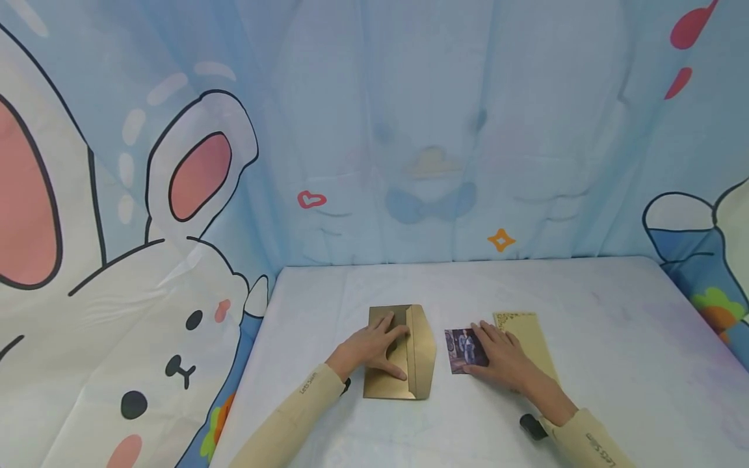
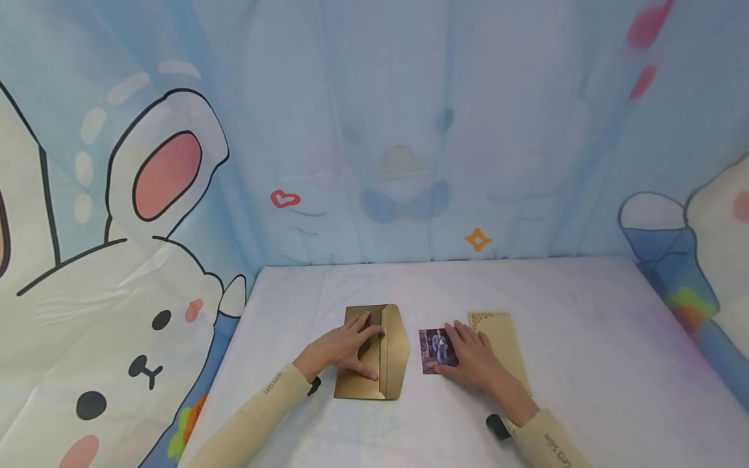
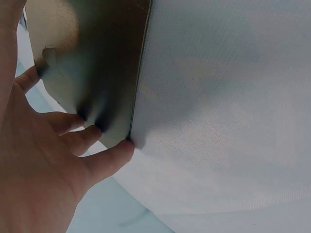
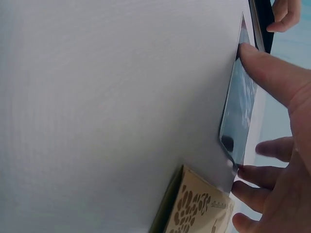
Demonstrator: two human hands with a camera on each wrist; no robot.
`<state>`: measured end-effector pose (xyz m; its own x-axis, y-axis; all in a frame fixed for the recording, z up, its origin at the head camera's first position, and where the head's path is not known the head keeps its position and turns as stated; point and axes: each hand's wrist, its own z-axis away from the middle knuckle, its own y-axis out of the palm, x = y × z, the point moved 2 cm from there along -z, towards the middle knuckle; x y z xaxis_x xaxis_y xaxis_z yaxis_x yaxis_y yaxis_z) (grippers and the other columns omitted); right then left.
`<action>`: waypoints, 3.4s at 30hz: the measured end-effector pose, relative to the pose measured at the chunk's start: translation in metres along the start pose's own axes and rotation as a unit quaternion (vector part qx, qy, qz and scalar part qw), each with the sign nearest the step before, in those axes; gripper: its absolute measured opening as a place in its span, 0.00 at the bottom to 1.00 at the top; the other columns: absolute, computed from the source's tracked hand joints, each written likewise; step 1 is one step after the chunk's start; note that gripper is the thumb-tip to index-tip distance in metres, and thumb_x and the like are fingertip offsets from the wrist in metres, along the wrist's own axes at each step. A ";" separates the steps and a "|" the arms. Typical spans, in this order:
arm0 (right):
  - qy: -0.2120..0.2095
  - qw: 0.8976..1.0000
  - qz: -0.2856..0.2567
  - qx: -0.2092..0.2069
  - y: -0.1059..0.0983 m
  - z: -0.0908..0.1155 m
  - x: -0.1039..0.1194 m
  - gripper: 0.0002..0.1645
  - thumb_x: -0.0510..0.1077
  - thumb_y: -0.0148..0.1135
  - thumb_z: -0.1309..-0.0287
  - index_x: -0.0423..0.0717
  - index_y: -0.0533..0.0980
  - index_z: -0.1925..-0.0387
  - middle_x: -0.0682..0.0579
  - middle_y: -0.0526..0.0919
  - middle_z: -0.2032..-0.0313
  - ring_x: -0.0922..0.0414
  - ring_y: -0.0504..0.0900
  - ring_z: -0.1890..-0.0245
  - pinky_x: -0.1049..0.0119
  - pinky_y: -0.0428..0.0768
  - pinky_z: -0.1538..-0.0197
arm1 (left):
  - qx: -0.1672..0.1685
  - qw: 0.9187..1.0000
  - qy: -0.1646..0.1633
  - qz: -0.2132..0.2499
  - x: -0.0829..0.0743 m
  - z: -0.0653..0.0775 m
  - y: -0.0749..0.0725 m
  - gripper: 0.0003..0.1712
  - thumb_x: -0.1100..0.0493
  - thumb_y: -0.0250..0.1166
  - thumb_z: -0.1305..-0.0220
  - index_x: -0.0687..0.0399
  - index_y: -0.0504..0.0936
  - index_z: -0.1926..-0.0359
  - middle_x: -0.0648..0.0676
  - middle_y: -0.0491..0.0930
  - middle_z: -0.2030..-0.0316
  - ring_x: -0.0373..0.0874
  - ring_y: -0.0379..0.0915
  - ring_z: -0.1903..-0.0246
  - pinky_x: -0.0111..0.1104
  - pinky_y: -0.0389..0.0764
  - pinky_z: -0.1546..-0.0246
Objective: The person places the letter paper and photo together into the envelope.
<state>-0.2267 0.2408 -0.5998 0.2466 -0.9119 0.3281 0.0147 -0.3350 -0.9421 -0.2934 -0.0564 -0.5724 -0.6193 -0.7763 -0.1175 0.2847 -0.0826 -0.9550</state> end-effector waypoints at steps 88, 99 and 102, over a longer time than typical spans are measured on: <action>-0.016 0.972 -0.230 0.047 -0.023 -0.032 -0.017 0.28 0.30 0.53 0.32 0.37 0.61 0.33 0.47 0.76 0.63 0.60 0.71 0.70 0.70 0.71 0.71 | 0.007 1.000 -0.018 0.023 0.001 -0.012 -0.001 0.60 0.20 0.66 0.51 0.31 0.52 0.22 0.61 0.43 0.20 0.55 0.47 0.22 0.49 0.71 0.32; -0.027 0.976 -0.209 0.052 -0.016 -0.040 -0.001 0.27 0.30 0.53 0.34 0.37 0.61 0.35 0.48 0.75 0.66 0.60 0.70 0.71 0.69 0.71 0.70 | 0.001 0.999 -0.020 0.027 -0.001 -0.009 -0.001 0.60 0.20 0.66 0.52 0.29 0.53 0.22 0.61 0.43 0.20 0.56 0.48 0.22 0.49 0.71 0.32; -0.015 0.975 -0.213 0.069 -0.015 -0.043 0.001 0.28 0.30 0.52 0.33 0.38 0.61 0.33 0.47 0.75 0.64 0.58 0.71 0.69 0.68 0.71 0.68 | 0.001 0.999 -0.020 0.025 0.000 -0.010 0.000 0.60 0.20 0.65 0.52 0.29 0.52 0.22 0.60 0.42 0.20 0.56 0.47 0.22 0.49 0.70 0.31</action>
<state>-0.2687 0.2345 -0.5822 0.2172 -0.6893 0.6912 0.2517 -0.6446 -0.7219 -0.3006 -0.0500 -0.5747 -0.5740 -0.8041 -0.1545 0.3164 -0.0438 -0.9476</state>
